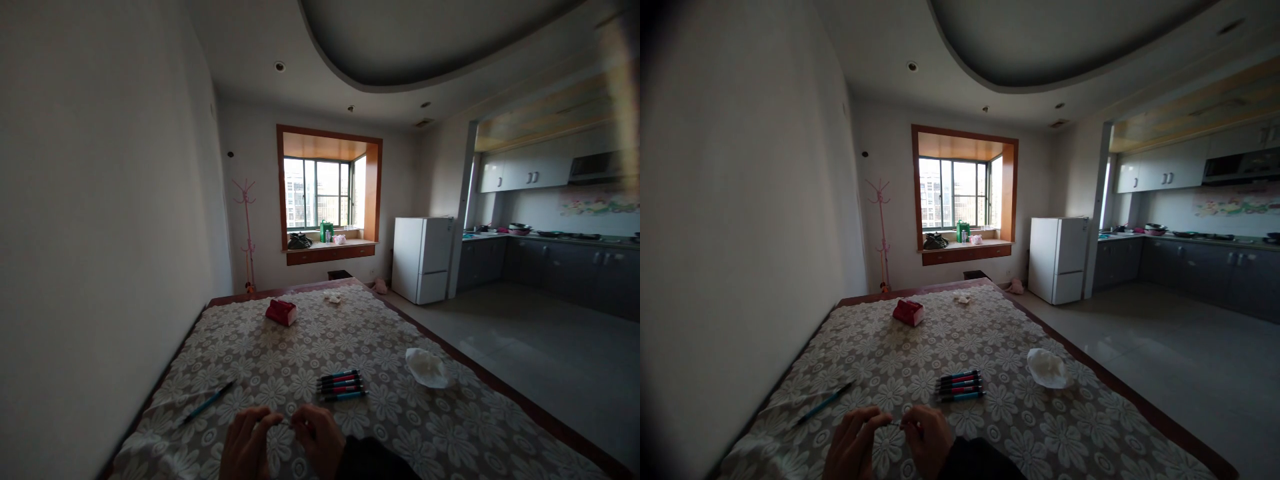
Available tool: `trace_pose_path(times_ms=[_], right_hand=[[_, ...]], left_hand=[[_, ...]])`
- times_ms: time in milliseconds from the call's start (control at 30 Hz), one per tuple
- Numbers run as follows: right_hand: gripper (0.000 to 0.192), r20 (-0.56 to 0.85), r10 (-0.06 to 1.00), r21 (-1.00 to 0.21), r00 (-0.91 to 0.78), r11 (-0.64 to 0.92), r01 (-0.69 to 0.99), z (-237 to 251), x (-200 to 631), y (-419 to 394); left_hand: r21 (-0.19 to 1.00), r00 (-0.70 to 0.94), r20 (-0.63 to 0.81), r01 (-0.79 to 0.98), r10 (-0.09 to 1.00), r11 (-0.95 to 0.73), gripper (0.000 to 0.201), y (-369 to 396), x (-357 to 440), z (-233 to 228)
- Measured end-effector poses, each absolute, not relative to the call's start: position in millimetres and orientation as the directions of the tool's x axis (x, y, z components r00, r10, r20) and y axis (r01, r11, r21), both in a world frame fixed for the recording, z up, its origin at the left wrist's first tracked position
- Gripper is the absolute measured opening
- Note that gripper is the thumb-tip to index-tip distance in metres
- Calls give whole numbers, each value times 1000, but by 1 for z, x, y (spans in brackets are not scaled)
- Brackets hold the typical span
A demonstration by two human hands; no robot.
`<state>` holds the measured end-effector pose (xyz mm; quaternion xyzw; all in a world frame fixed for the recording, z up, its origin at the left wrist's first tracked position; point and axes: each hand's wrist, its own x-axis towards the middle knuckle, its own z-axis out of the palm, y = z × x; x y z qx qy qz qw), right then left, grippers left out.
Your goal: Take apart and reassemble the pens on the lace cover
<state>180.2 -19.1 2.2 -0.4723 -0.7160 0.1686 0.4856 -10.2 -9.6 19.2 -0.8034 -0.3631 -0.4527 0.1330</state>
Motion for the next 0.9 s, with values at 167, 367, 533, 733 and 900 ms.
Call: trace_pose_path(times_ms=[167, 367, 533, 733, 900], right_hand=[[15, 519, 845, -701, -128, 507, 502, 10, 181, -19], [15, 498, 860, -707, -112, 477, 523, 10, 181, -21], [16, 499, 858, -703, -118, 481, 523, 7, 181, -19], [17, 469, 868, -711, -161, 480, 514, 12, 182, -20], [18, 458, 876, -703, -147, 459, 543, 15, 182, -21]], left_hand=[[145, 272, 832, 734, 483, -663, 39, -11, -10, 20], [184, 260, 812, 735, 522, -652, 37, -10, -8, 18], [226, 228, 813, 724, 535, -652, 35, -11, -6, 19], [169, 299, 803, 716, 516, -677, 34, -10, -7, 20], [156, 310, 791, 731, 528, -664, 37, -12, -4, 21]])
